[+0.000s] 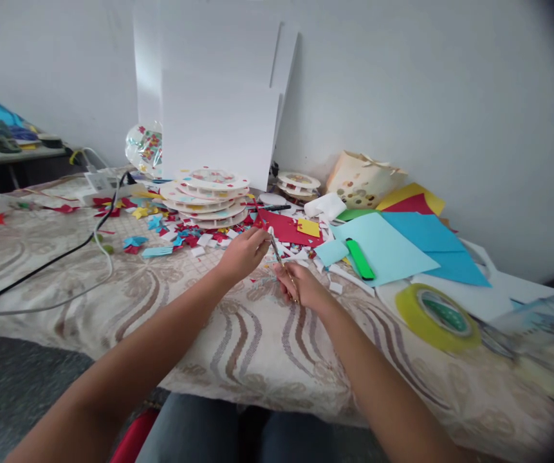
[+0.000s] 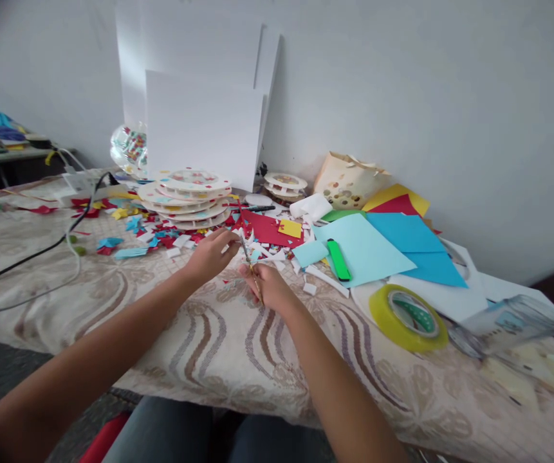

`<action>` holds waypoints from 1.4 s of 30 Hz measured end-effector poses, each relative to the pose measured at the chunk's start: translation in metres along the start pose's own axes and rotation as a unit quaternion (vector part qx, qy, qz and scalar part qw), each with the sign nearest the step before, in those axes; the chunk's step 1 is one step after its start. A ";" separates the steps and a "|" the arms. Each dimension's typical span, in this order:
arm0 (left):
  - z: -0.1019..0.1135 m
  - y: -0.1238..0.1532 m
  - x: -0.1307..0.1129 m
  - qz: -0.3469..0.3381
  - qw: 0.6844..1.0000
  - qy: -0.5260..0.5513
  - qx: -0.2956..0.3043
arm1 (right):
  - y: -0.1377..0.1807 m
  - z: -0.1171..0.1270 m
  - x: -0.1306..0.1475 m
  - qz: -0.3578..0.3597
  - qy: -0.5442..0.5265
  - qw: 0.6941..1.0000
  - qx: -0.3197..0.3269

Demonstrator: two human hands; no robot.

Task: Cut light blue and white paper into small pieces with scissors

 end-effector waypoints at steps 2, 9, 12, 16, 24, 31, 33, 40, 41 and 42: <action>0.002 0.000 0.001 0.000 1.000 -0.002 -0.013 | 0.000 -0.001 0.000 0.001 -0.003 1.000 0.000; 0.004 -0.002 -0.003 0.007 1.000 0.002 -0.008 | 0.001 -0.001 0.000 -0.002 0.004 1.000 -0.010; 0.004 -0.003 -0.005 -0.004 1.000 -0.001 -0.003 | 0.001 0.001 -0.001 -0.012 0.015 1.000 -0.016; 0.004 -0.002 -0.006 -0.021 1.000 -0.002 0.002 | 0.001 0.002 -0.002 -0.007 0.032 0.999 -0.017; 0.000 -0.002 -0.005 -0.018 0.998 0.026 0.055 | -0.004 0.005 -0.005 0.011 0.043 0.999 -0.022; -0.001 -0.002 -0.003 0.002 0.996 0.037 0.075 | -0.001 0.008 -0.003 0.009 0.069 0.997 -0.042; -0.002 -0.002 -0.002 0.018 0.996 0.061 0.060 | -0.001 0.009 -0.003 0.015 0.073 0.996 -0.044; -0.002 -0.003 0.004 0.083 0.979 0.189 0.011 | 0.000 0.010 -0.001 0.031 0.090 0.994 -0.052; -0.003 -0.003 0.005 0.091 0.976 0.196 0.009 | 0.000 0.010 -0.001 0.032 0.091 0.994 -0.053; -0.003 -0.003 0.006 0.103 0.974 0.204 0.004 | 0.000 0.010 0.000 0.033 0.089 0.994 -0.052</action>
Point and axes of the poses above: each hand's wrist, its own y-axis away from the middle knuckle, its own z-axis out of the back of the hand, x = y × z, the point moved 5 cm from there along -y, towards the middle knuckle, and after that the axes turned 5 degrees about -z, right-handed, at the moved point
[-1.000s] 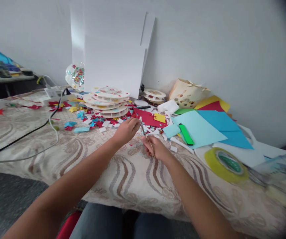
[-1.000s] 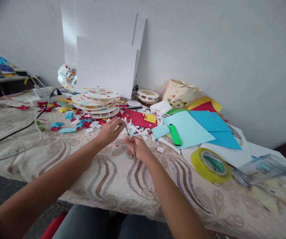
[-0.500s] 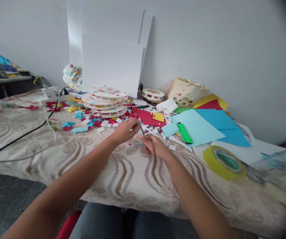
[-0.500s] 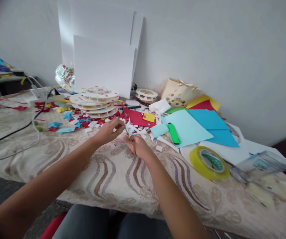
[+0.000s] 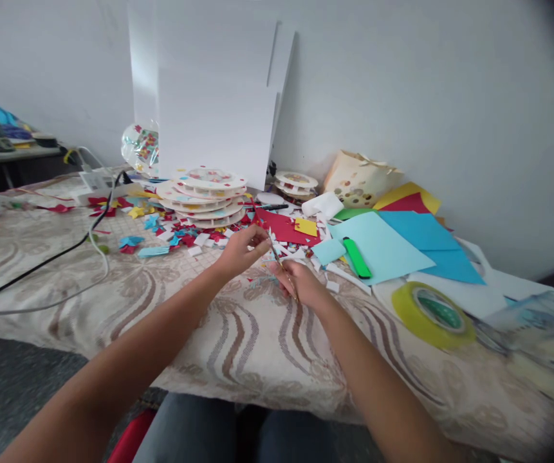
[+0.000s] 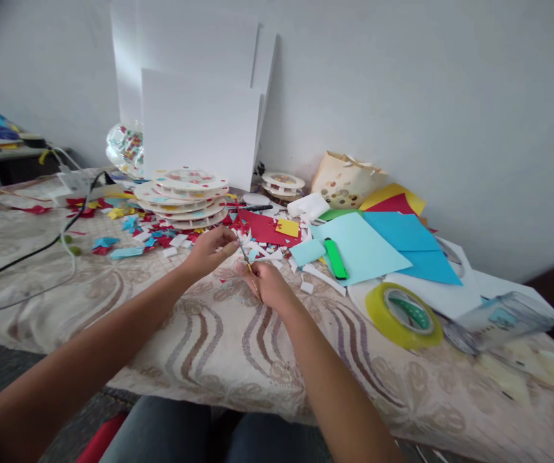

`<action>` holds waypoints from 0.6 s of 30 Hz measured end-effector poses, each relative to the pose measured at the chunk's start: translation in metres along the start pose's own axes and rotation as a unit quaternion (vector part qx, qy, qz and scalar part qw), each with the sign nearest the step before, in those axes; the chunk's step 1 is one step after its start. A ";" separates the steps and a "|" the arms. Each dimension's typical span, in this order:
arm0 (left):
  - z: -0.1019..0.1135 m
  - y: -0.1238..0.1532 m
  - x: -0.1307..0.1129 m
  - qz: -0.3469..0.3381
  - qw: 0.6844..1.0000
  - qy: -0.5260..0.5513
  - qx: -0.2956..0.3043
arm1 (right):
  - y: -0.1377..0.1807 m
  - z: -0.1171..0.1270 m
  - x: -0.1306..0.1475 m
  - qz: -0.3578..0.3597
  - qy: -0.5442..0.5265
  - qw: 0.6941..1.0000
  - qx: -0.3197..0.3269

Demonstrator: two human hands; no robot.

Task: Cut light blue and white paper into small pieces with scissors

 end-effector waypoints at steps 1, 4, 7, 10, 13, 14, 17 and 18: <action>0.000 0.000 0.002 0.013 1.000 0.013 -0.009 | 0.000 0.000 0.000 -0.002 -0.004 1.000 0.002; 0.001 -0.002 0.012 0.060 0.995 0.069 -0.038 | -0.001 -0.001 -0.001 -0.027 -0.026 0.999 0.004; 0.003 -0.004 0.022 0.086 0.995 0.032 -0.047 | -0.003 0.001 -0.003 -0.046 -0.056 0.997 -0.003; -0.003 -0.004 0.024 0.044 0.992 -0.111 0.043 | -0.007 0.008 -0.005 -0.045 -0.100 0.993 -0.033; -0.019 -0.001 0.025 -0.024 0.970 -0.194 0.146 | -0.011 0.015 -0.009 -0.058 -0.136 0.986 -0.079; -0.024 0.000 0.026 -0.032 0.963 -0.213 0.161 | -0.012 0.017 -0.010 -0.063 -0.145 0.983 -0.091; -0.035 0.003 0.031 -0.035 0.948 -0.252 0.190 | -0.015 0.021 -0.013 -0.082 -0.165 0.977 -0.112; -0.037 0.004 0.031 -0.033 0.946 -0.255 0.196 | -0.016 0.021 -0.014 -0.086 -0.165 0.976 -0.117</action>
Point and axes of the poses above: each hand's wrist, its own y-axis away from the middle knuckle, its own z-axis out of the back of the hand, x = y × z, the point moved 5 cm from there along -y, towards the middle knuckle, and after that the axes turned 5 degrees about -z, right-handed, at the moved point
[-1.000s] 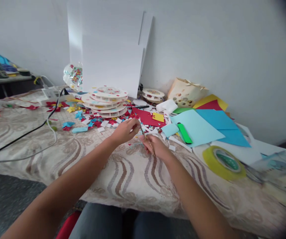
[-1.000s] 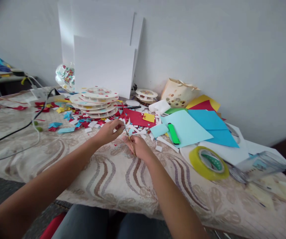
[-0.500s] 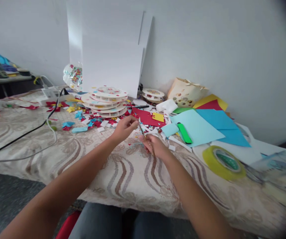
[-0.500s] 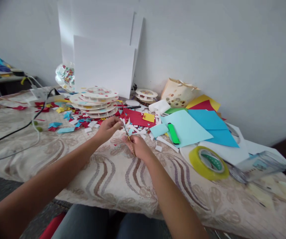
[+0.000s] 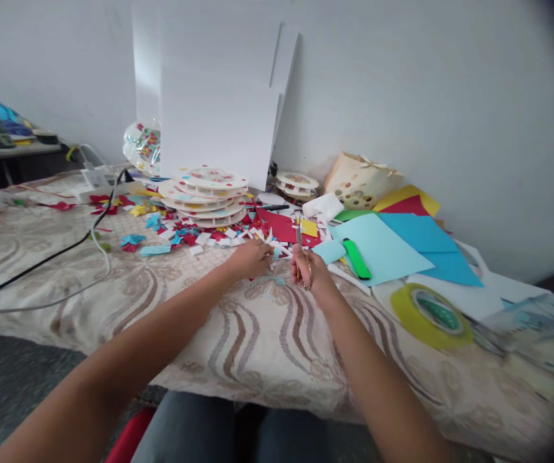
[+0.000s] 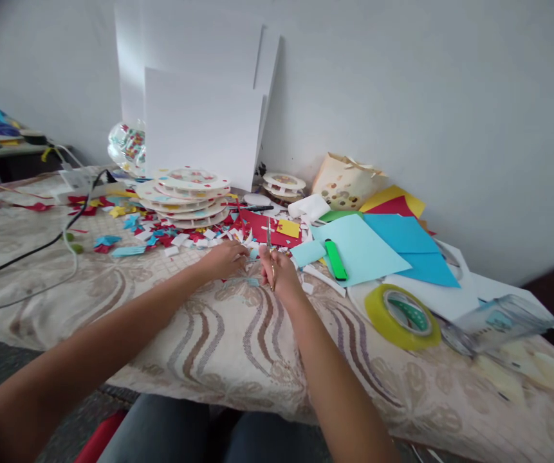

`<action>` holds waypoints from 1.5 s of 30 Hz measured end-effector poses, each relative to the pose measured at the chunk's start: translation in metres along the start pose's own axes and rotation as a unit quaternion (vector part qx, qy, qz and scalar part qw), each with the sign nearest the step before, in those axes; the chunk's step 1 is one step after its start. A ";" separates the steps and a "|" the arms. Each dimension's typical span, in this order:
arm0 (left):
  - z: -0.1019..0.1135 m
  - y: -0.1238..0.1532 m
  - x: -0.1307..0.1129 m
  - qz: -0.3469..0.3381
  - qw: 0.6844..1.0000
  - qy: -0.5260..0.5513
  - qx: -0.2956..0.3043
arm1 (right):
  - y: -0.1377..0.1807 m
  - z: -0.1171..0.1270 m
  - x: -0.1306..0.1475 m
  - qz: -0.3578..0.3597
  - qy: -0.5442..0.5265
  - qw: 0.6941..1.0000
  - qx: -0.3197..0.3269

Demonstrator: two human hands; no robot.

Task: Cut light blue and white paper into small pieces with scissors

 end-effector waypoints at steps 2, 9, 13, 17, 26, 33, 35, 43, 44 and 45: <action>-0.003 0.001 -0.002 0.007 1.000 -0.002 0.004 | -0.001 0.000 -0.001 0.004 0.011 1.000 -0.002; -0.002 0.003 -0.008 -0.001 1.000 0.019 0.000 | 0.001 -0.004 -0.007 0.021 0.068 0.997 0.026; 0.015 0.001 0.001 0.063 0.992 0.079 -0.074 | 0.009 -0.001 0.003 0.079 0.137 0.987 0.023; 0.036 0.008 0.014 0.154 0.935 0.236 -0.213 | 0.015 -0.001 0.013 0.119 0.246 0.962 0.018; 0.035 0.006 0.013 0.140 0.870 0.415 -0.224 | 0.015 -0.006 0.008 0.109 0.255 0.959 0.059; 0.034 0.006 0.001 0.131 0.918 0.323 -0.188 | 0.017 -0.010 0.007 0.102 0.240 0.962 0.084; 0.034 0.006 -0.001 0.126 0.921 0.323 -0.178 | 0.017 -0.010 0.007 0.096 0.240 0.962 0.083; 0.029 0.006 -0.003 0.098 0.911 0.362 -0.174 | 0.016 -0.012 0.004 0.099 0.232 0.964 0.081; 0.028 0.006 -0.003 0.106 0.908 0.361 -0.183 | 0.016 -0.012 0.004 0.099 0.232 0.964 0.082; 0.027 0.006 -0.002 0.115 0.903 0.367 -0.192 | 0.016 -0.013 0.003 0.098 0.232 0.964 0.083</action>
Point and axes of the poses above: each hand's wrist, its own y-axis away from the middle knuckle, its own z-axis out of the back of the hand, x = y × z, the point moved 5 cm from there along -y, towards the middle knuckle, and after that the axes turned 5 degrees about -z, right-handed, at the moved point
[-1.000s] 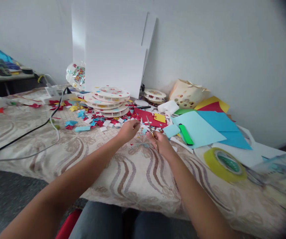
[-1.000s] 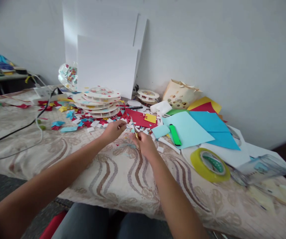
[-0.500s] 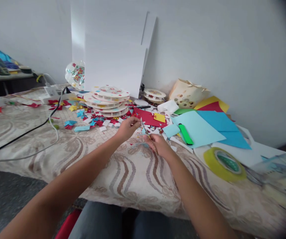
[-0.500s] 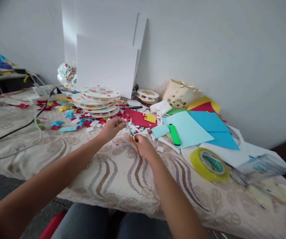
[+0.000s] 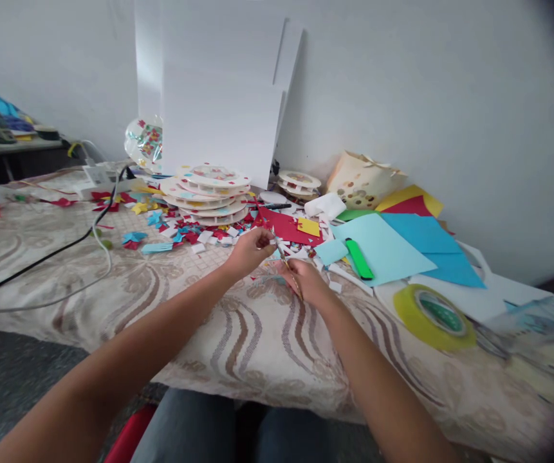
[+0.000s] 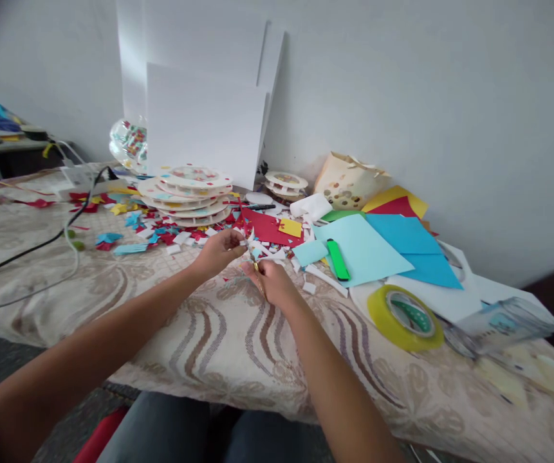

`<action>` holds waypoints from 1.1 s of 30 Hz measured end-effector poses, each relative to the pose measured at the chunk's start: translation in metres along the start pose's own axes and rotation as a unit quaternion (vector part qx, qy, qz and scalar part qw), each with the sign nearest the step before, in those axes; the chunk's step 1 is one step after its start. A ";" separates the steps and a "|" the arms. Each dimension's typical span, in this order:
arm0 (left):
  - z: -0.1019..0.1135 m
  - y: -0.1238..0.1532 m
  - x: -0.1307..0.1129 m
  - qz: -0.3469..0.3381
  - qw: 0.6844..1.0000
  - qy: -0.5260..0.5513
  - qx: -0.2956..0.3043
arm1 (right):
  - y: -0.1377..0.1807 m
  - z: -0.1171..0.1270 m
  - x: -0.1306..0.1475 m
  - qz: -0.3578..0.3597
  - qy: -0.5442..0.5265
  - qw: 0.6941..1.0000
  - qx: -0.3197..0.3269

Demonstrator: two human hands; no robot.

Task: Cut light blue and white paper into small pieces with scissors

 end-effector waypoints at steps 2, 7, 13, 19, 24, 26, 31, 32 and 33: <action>-0.001 0.000 0.003 0.018 0.999 0.043 -0.010 | 0.000 -0.001 0.000 -0.001 -0.006 1.000 -0.002; -0.005 0.000 0.007 0.030 0.995 0.099 0.002 | 0.002 -0.001 0.003 0.006 -0.006 1.000 -0.013; 0.001 0.000 0.008 -0.002 0.998 0.019 -0.053 | 0.006 -0.002 0.007 0.027 0.002 1.000 0.001; 0.000 -0.001 0.008 -0.012 0.999 0.004 -0.030 | 0.006 -0.003 0.006 0.013 0.002 1.000 -0.007; -0.001 0.001 0.007 -0.003 0.999 0.013 -0.030 | 0.007 -0.001 0.013 0.022 0.037 0.999 -0.008; -0.002 0.001 0.008 0.008 0.999 0.031 -0.038 | 0.007 0.001 0.016 0.023 0.061 0.998 -0.012; -0.005 0.002 0.012 0.017 0.998 0.036 -0.045 | 0.008 0.003 0.020 0.026 0.098 0.995 -0.019; -0.005 0.002 0.012 0.016 0.998 0.027 -0.045 | 0.008 0.003 0.020 0.026 0.101 0.994 -0.019; -0.005 0.002 0.013 0.015 0.999 0.017 -0.045 | 0.007 0.003 0.020 0.026 0.104 0.994 -0.019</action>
Point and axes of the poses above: each hand's wrist, its own y-axis away from the middle knuckle, its own z-axis out of the back of the hand, x = y × z, the point moved 5 cm from there along -y, towards the middle knuckle, and after that the axes turned 5 degrees about -z, right-handed, at the moved point
